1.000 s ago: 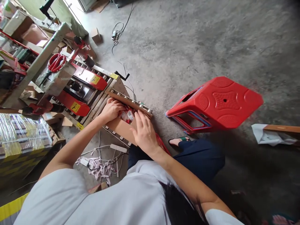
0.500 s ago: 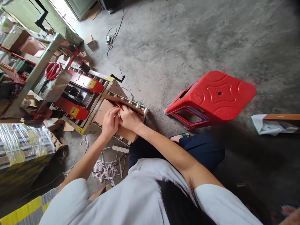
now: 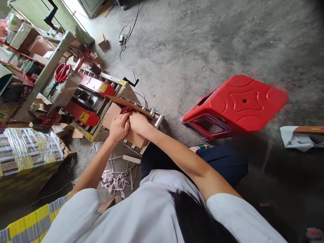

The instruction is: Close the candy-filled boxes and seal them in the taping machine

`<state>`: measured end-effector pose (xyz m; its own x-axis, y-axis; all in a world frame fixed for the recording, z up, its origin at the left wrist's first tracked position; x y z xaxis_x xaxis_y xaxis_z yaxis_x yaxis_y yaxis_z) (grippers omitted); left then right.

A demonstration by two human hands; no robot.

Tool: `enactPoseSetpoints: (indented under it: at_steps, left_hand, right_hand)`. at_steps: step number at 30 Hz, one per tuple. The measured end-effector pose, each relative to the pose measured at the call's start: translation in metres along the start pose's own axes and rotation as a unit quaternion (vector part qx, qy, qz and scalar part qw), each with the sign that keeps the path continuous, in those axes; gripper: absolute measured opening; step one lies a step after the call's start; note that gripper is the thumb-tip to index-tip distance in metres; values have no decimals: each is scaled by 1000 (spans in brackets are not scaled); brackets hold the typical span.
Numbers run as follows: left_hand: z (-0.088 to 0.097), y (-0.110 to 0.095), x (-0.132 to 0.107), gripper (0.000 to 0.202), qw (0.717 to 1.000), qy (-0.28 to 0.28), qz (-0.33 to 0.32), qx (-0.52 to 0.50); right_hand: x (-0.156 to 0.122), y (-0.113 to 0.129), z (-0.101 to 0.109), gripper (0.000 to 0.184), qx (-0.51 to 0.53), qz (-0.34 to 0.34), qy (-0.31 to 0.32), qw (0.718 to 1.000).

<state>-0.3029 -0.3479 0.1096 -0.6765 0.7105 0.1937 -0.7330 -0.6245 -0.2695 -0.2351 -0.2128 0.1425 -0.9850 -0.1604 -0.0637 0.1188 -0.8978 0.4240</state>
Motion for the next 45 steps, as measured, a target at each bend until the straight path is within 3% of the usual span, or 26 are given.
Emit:
enactPoseSetpoints:
  at_steps: [2, 6, 7, 9, 11, 12, 13, 16, 18, 21, 24, 26, 29, 30, 32, 35, 38, 42, 45]
  left_hand:
    - [-3, 6, 5, 40, 999, 19, 21, 14]
    - [-6, 23, 10, 31, 999, -22, 28, -1]
    - [-5, 27, 9, 31, 998, -50, 31, -13]
    - [0, 34, 5, 31, 986, -152, 59, -25]
    - [6, 39, 0, 33, 953, -282, 109, -12]
    - [8, 41, -2, 37, 939, -320, 127, -2]
    - [9, 42, -1, 41, 938, -319, 132, 4]
    - [10, 47, 13, 43, 981, -166, 95, -17]
    - [10, 52, 26, 38, 992, -91, 81, -34]
    - [13, 58, 34, 33, 987, -113, 106, -35]
    - [12, 46, 20, 40, 985, -127, 104, -53]
    - [7, 29, 2, 51, 993, -80, 58, -59]
    - [-4, 5, -21, 92, 1000, -10, 0, -12]
    - [-7, 1, -24, 98, 1000, -4, 1, 10]
    - [-12, 0, -23, 89, 999, -4, 20, 41]
    - [-12, 22, -8, 68, 997, -21, 47, 53]
    - [1, 67, 17, 67, 994, -52, 84, 44]
    - [32, 141, 57, 70, 988, -63, 135, 43]
    - [53, 172, 76, 68, 984, -62, 162, 34]
  right_hand:
    - [-10, 9, 14, 46, 1, 8, -39, 999]
    - [-15, 7, 52, 42, 19, 24, -209, 977]
    - [-12, 3, 57, 45, 30, 11, -208, 978]
    - [-5, -6, 51, 58, 55, 1, -140, 989]
    - [-5, -12, 31, 71, 53, 21, -76, 995]
    - [-9, -14, 18, 77, 44, 35, -61, 997]
    - [-14, -15, 5, 81, 33, 46, -54, 997]
    - [-28, -11, -23, 96, 28, 52, -34, 998]
    - [-30, -4, -31, 103, 40, 14, -34, 999]
    - [-15, 11, -35, 79, 45, -39, -80, 995]
    - [9, 17, -37, 61, 52, -33, -115, 991]
    - [22, 8, -35, 61, 91, -2, -91, 992]
    - [18, -22, -26, 61, 236, 75, -76, 966]
    - [10, -36, -22, 62, 290, 74, -107, 948]
    - [-16, -65, -16, 60, 368, 23, -202, 907]
    - [-69, -103, -20, 52, 422, -62, -277, 861]
    - [-129, -128, -42, 47, 469, -133, -272, 830]
    - [-208, -141, -83, 50, 479, -243, -288, 793]
    - [-256, -141, -110, 48, 464, -294, -319, 772]
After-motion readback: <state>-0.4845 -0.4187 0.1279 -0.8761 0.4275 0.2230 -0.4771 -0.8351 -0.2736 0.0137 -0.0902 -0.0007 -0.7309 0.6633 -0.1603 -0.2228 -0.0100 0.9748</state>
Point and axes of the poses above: each hand's wrist, its own x-axis towards the middle knuckle, its own z-axis out of the back of the hand, y = z × x, the point moved 1 cm from there along x, towards the middle knuckle, and after that the axes turned 7 degrees about z, right-handed, at the moved point
